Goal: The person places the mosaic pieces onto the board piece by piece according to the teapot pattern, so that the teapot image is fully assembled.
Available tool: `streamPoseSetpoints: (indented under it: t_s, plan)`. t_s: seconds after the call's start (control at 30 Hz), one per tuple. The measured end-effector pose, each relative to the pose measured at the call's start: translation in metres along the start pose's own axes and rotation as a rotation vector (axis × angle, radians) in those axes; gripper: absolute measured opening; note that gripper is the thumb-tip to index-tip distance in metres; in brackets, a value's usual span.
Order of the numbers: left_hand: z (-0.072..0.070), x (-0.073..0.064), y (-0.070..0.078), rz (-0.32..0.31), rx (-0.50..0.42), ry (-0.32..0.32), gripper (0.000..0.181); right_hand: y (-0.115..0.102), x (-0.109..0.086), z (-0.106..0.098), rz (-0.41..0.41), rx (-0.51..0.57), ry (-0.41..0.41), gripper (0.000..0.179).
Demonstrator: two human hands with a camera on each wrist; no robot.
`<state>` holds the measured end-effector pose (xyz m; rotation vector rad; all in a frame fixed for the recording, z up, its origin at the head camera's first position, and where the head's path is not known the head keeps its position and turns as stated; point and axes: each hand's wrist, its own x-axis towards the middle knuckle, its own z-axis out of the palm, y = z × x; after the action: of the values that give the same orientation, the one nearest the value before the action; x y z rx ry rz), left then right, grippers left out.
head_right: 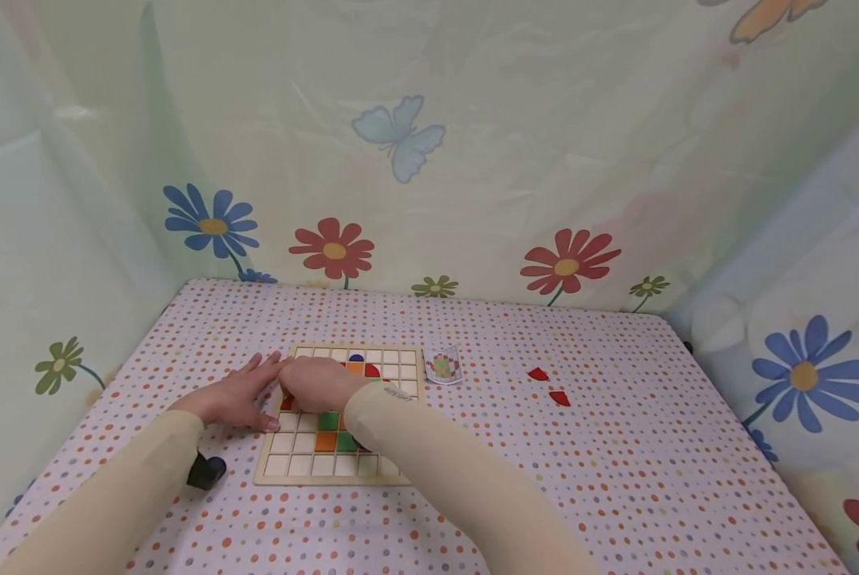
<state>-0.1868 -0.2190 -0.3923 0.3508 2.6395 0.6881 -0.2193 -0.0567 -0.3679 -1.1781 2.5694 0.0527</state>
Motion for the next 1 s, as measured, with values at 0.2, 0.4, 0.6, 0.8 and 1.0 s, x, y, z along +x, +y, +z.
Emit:
streamPoseSetpoints:
  t_s: [0.2,0.4,0.6,0.8,1.0]
  plan:
    - [-0.001,0.0,0.001,-0.004,0.006,0.0,0.1,0.002,0.0,0.0,-0.026,0.039,0.016,0.015]
    - [-0.001,-0.001,0.0,-0.002,0.001,-0.001,0.1,0.004,-0.001,0.001,-0.079,0.04,0.041,0.017]
    - [0.0,0.0,0.0,-0.016,-0.013,-0.002,0.098,0.004,-0.002,0.001,-0.068,0.028,0.051,0.017]
    - [-0.001,0.0,0.0,-0.027,-0.009,-0.007,0.1,0.009,-0.005,-0.002,-0.067,0.062,0.034,0.023]
    - [-0.001,-0.001,0.0,-0.028,-0.001,-0.015,0.102,0.026,-0.026,-0.01,-0.035,0.194,0.072,0.028]
